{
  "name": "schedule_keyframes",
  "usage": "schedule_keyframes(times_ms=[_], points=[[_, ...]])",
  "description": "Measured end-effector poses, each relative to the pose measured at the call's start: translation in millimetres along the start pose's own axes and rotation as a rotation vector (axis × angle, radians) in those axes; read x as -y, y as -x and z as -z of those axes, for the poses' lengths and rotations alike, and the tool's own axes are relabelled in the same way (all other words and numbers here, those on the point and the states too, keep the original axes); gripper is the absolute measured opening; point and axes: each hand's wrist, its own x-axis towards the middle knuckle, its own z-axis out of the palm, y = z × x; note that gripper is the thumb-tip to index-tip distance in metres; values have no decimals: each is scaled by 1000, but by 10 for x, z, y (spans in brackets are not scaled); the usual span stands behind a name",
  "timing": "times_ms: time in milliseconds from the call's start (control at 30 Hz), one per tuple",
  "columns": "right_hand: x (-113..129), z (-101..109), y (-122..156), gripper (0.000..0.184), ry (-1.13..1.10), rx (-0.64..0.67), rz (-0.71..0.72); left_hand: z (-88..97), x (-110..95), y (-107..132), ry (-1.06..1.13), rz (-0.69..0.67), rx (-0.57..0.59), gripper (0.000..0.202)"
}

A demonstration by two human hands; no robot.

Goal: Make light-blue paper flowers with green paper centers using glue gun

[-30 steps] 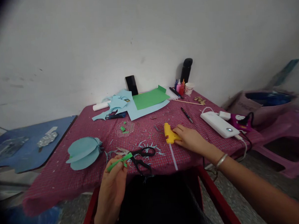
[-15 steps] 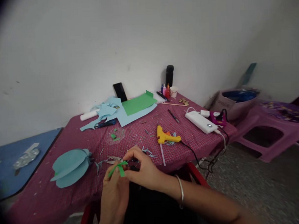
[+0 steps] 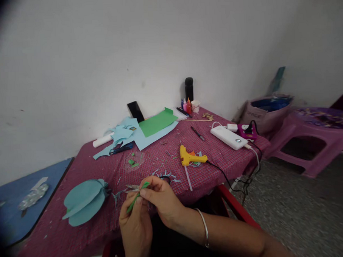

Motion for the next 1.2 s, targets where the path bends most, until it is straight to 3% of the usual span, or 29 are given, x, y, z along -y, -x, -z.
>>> schedule_keyframes(times_ms=[267,467,567,767,900,1000,1100,1200], points=[[84,31,-52,21,-39,-43,-8,58,66,-7,84,43,-13,13],[182,83,-58,16,275,54,-55,79,-18,-123,221,92,-4,13],[183,112,-53,14,431,104,-118,88,-55,-179,209,121,-54,16],[108,108,-72,8,366,103,-105,110,-25,-139,202,270,87,18],[100,133,-99,8,461,143,-126,163,-5,-120,86,282,56,16],[155,231,-112,22,778,216,-41,226,-22,-156,87,261,1,16],[216,381,-103,47,1363,288,167,300,-46,-204,125,275,-61,18],[227,505,-80,43,1788,401,241,357,-61,-232,159,307,-91,20]])
